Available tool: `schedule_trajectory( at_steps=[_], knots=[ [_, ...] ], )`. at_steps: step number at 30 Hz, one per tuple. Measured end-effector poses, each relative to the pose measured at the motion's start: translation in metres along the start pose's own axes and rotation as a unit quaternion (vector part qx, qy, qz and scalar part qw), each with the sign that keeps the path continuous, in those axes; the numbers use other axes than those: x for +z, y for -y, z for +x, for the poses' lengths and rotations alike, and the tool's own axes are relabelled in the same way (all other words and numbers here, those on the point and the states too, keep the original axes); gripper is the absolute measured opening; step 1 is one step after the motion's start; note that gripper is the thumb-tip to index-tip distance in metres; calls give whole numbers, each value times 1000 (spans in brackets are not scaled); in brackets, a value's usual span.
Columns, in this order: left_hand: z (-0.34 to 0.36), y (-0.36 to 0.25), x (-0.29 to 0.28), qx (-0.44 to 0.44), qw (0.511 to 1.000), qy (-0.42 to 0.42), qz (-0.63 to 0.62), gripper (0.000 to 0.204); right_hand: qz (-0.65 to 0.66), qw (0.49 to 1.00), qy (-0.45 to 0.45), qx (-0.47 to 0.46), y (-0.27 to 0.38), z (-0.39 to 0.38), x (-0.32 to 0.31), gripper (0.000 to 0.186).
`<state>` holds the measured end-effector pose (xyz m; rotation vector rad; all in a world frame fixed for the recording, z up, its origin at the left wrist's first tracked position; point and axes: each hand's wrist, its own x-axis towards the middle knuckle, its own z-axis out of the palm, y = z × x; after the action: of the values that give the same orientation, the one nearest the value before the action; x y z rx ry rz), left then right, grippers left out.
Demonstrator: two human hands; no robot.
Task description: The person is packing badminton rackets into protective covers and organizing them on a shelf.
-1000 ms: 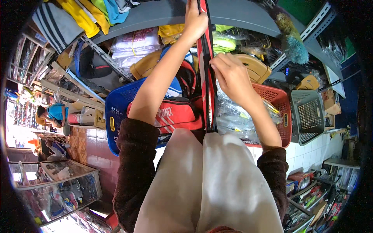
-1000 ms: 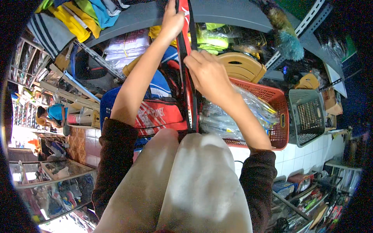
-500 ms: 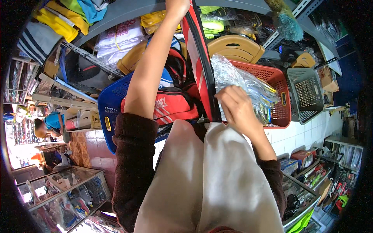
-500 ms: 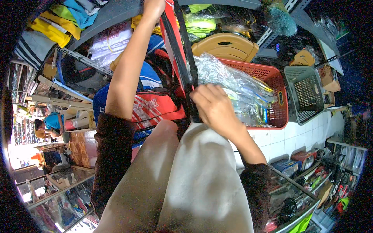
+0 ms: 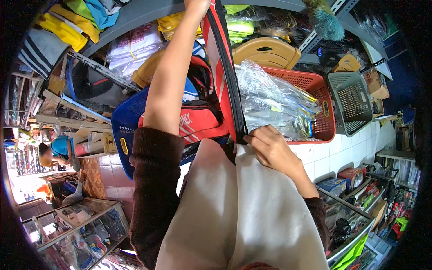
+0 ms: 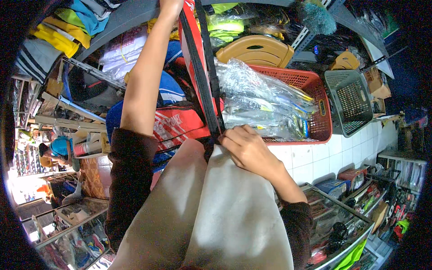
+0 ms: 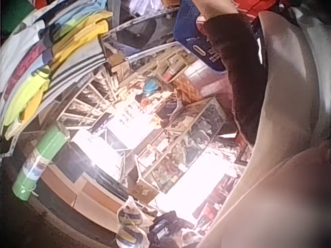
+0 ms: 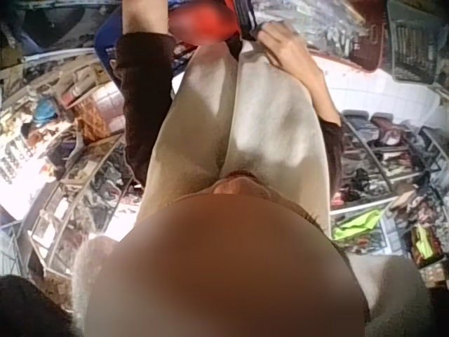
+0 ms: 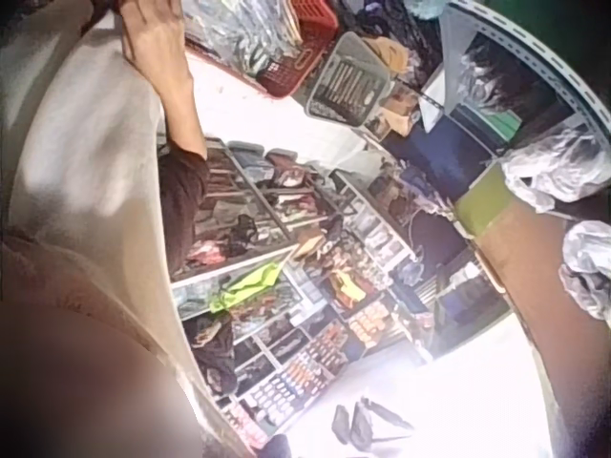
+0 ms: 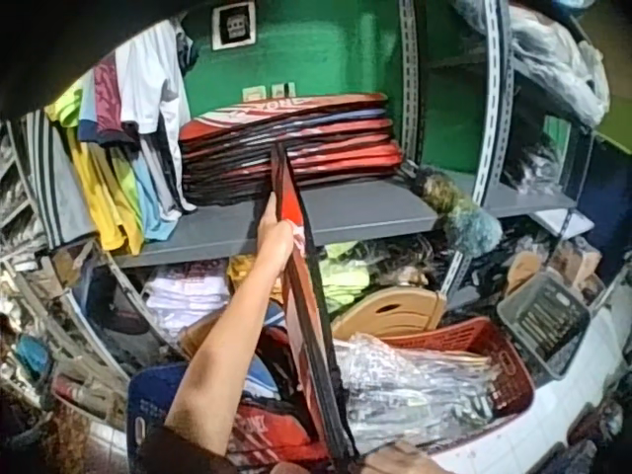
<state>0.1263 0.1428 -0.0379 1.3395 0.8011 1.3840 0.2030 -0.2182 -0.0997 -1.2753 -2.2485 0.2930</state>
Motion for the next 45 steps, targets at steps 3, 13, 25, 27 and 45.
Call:
schedule_trajectory(
  at_steps=[3, 13, 25, 27, 45],
  knots=[
    [3, 3, -2, -8, 1000, -2, 9, 84, 11, 998, 52, -18, -2, -6, 15, 22],
    [6, 21, -15, -13, 997, -3, -82, 70, 114, 991, 48, 39, -8, -1, 27, 12],
    [-82, 4, -7, 42, 999, 20, -21, 59, 92, 991, -52, 84, -13, -6, 18, 7],
    [-65, 28, -25, 98, 993, 54, -25, 51, 98, 990, -65, 83, -13, -5, 19, 7],
    [-69, 0, -15, 66, 982, 18, -176, 55, 206, 964, -44, 165, -17, 20, 20, 20]
  ],
)
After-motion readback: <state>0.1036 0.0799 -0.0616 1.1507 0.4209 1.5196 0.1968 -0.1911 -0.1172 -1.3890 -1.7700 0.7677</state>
